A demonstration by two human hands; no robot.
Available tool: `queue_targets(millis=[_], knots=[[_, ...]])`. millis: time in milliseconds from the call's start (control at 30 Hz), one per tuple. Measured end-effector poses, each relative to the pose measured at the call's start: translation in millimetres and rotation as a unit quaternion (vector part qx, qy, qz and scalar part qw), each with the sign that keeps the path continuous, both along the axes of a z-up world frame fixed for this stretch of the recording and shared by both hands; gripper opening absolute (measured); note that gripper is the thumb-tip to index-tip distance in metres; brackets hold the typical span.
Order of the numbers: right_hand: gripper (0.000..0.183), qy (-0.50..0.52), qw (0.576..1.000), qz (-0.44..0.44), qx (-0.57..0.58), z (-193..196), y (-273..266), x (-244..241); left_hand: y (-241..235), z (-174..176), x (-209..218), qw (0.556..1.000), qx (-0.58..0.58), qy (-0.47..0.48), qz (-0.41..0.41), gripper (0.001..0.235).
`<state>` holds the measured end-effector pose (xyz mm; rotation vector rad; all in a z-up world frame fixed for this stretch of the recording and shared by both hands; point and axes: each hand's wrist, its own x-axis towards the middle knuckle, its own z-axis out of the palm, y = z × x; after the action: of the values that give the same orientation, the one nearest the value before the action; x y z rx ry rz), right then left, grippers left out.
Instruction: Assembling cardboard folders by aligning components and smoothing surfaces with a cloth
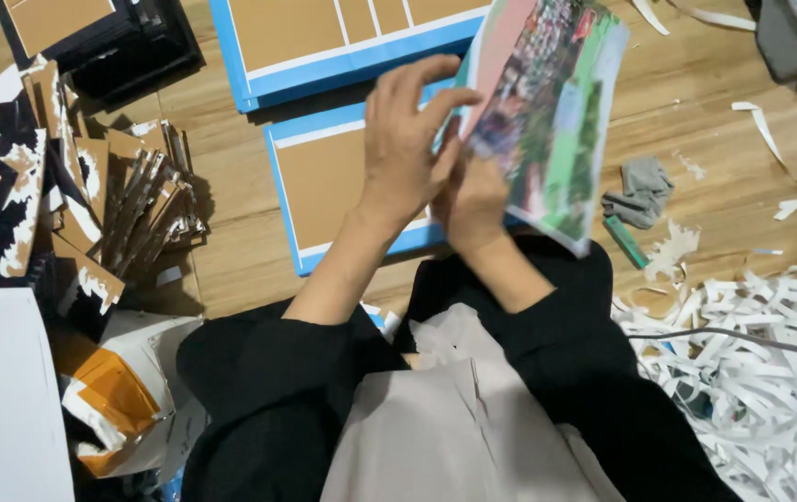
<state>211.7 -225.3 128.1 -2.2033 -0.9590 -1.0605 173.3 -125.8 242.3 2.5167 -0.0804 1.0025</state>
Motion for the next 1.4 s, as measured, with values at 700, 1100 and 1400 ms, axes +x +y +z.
queue_targets(millis=[700,1100,1400], knots=[[0.033,0.439,0.577,0.56,-0.4,50.3,-64.3,-151.1,-33.9,-138.9,-120.5,0.846,0.379,0.328,-0.182,0.08],[0.017,0.393,0.877,0.201,0.189,56.7,-140.2,-20.1,13.7,-108.4,-86.5,0.979,0.187,-0.056,-0.054,0.012],[0.03,0.53,0.649,-0.019,0.546,-167.2,-137.8,135.7,56.6,82.1,-80.7,0.981,-0.051,-0.154,-0.105,0.008]])
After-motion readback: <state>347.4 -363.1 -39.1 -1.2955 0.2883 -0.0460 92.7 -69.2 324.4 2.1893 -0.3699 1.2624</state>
